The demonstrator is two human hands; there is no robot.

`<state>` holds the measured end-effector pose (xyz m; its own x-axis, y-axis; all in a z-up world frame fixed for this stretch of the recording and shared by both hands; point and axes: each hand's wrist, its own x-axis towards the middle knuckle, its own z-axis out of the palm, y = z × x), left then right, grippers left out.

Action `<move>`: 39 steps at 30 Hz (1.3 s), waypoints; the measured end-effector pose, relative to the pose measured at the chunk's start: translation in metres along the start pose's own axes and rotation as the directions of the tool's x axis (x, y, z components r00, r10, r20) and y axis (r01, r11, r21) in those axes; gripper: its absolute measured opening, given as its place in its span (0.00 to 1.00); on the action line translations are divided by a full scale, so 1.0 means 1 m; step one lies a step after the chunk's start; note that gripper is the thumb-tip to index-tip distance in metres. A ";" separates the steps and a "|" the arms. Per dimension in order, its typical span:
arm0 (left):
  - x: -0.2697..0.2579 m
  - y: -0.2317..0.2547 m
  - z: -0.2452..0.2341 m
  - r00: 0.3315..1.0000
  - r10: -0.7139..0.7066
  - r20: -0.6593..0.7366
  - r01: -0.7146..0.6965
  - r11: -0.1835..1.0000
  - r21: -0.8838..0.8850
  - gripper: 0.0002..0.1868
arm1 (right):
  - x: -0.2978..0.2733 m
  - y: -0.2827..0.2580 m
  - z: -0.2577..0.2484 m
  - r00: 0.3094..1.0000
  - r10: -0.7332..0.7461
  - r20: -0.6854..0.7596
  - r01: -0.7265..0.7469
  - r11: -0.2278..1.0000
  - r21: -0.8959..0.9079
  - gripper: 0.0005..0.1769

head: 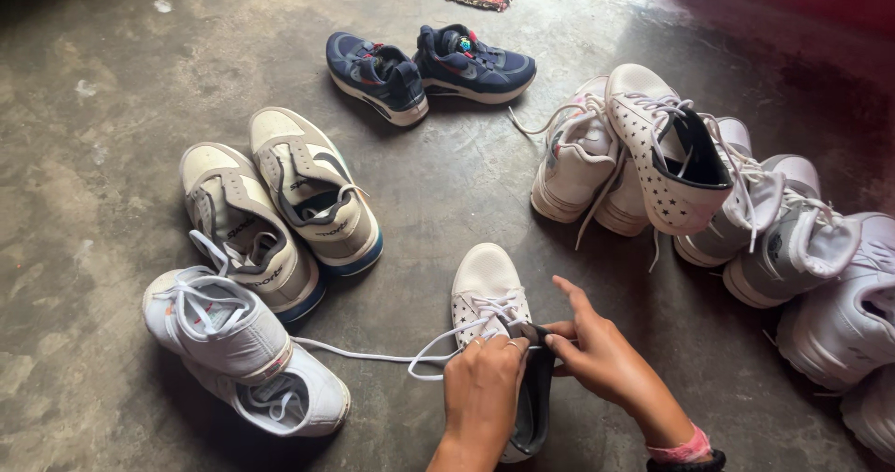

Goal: The person sits on the floor and laces a white sneaker with star patterns, threading the laces through the eyelets and tying them. Several other shoes are arranged around the workspace.

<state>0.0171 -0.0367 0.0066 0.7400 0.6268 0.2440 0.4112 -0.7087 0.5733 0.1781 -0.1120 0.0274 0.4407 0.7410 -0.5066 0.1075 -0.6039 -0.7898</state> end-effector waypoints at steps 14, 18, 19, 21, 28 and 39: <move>0.004 0.000 -0.002 0.973 -0.230 0.015 0.230 0.961 -0.156 0.09 | 0.007 0.010 -0.006 0.998 0.040 0.042 -0.043 0.996 0.073 0.49; 0.004 -0.001 0.000 0.979 -0.202 -0.005 0.199 0.969 -0.149 0.09 | 0.006 0.006 -0.005 0.998 0.032 0.045 -0.035 0.996 0.078 0.49; 0.003 -0.001 0.000 0.976 -0.217 0.002 0.214 0.964 -0.158 0.09 | 0.005 0.005 -0.004 0.999 0.020 0.038 -0.023 0.998 0.067 0.49; 0.003 -0.002 0.000 0.970 -0.244 0.014 0.242 0.954 -0.177 0.09 | 0.003 0.001 -0.003 1.000 0.012 0.020 -0.012 1.000 -0.002 0.49; 0.007 -0.004 -0.001 0.941 -0.339 0.012 0.334 0.919 -0.208 0.09 | -0.007 -0.012 -0.002 0.977 -0.211 0.007 0.203 0.928 -0.312 0.47; 0.014 -0.008 -0.006 0.910 -0.414 0.035 0.408 0.875 -0.262 0.11 | 0.007 -0.002 0.002 0.965 -0.264 -0.004 0.261 0.955 -0.143 0.11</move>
<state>0.0212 -0.0206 0.0102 0.5216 0.8522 -0.0422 0.5216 -0.2794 0.8061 0.1792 -0.1048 0.0245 0.4000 0.8731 -0.2789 0.3449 -0.4253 -0.8368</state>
